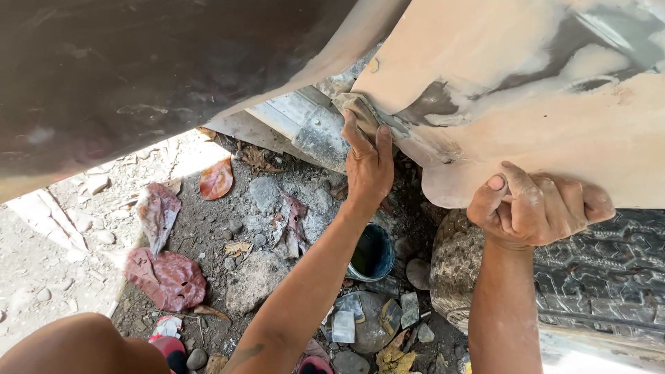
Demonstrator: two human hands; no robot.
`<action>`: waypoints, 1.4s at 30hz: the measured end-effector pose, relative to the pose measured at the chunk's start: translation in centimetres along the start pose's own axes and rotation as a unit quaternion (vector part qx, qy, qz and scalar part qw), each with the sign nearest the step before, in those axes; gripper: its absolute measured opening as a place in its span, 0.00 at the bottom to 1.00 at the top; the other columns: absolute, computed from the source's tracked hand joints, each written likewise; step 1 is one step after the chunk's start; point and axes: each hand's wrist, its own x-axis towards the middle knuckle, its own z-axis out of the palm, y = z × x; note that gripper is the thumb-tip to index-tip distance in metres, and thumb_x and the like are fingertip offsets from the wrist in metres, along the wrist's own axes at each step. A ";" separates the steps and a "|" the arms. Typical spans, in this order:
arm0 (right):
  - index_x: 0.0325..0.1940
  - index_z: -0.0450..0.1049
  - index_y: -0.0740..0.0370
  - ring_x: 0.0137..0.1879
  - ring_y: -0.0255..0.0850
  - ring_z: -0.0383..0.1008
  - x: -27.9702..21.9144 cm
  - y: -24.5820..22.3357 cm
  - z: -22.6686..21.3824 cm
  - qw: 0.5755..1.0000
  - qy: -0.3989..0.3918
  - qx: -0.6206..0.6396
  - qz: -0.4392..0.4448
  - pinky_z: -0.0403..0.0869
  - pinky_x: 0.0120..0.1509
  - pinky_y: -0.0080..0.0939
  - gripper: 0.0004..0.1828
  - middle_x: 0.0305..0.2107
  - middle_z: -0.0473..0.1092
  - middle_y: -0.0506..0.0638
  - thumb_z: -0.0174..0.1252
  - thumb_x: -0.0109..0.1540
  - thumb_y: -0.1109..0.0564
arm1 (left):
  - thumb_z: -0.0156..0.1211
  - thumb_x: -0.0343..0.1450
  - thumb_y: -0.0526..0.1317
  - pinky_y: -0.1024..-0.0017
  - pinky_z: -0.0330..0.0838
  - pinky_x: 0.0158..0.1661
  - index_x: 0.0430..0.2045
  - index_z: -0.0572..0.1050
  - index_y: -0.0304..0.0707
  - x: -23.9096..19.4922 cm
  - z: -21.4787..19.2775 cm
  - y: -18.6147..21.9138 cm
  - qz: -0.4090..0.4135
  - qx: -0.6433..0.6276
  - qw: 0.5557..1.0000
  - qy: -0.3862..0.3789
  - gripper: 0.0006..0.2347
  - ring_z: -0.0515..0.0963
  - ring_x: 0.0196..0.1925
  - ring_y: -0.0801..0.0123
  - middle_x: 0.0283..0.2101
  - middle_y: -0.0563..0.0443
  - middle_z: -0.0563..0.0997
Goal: The person sands a section of a car's body panel using a sanding block. They work on the lower edge and corner of the panel, smoothing the surface with repetitive back-and-forth motions.
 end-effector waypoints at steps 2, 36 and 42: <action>0.27 0.81 0.56 0.24 0.39 0.56 -0.1 0.0 0.0 1.000 -0.002 -0.003 0.002 0.54 0.54 0.45 0.16 0.12 0.60 0.41 0.52 0.66 0.54 | 0.43 0.79 0.44 0.54 0.75 0.32 0.66 0.39 0.40 -0.4 1.1 -1.4 -0.019 0.017 1.000 0.005 0.25 0.82 0.38 0.46 0.51 0.26 0.74; 0.25 0.81 0.61 0.25 0.48 0.63 -2.2 1.4 0.0 0.999 0.002 0.024 -0.039 0.61 0.60 0.52 0.15 0.12 0.63 0.47 0.57 0.65 0.58 | 0.38 0.79 0.41 0.61 0.70 0.11 0.61 0.43 0.28 2.2 -1.0 0.4 0.014 0.037 0.999 0.009 0.21 0.78 0.14 0.52 0.26 0.35 0.80; 0.25 0.80 0.61 0.26 0.46 0.62 -1.9 1.2 -0.2 0.999 -0.012 0.018 -0.041 0.58 0.58 0.52 0.16 0.13 0.62 0.46 0.56 0.65 0.57 | 0.39 0.79 0.44 0.69 0.68 0.13 0.63 0.43 0.25 -2.2 0.2 0.3 0.021 0.082 0.993 -0.084 0.24 0.72 0.13 0.63 0.24 0.49 0.75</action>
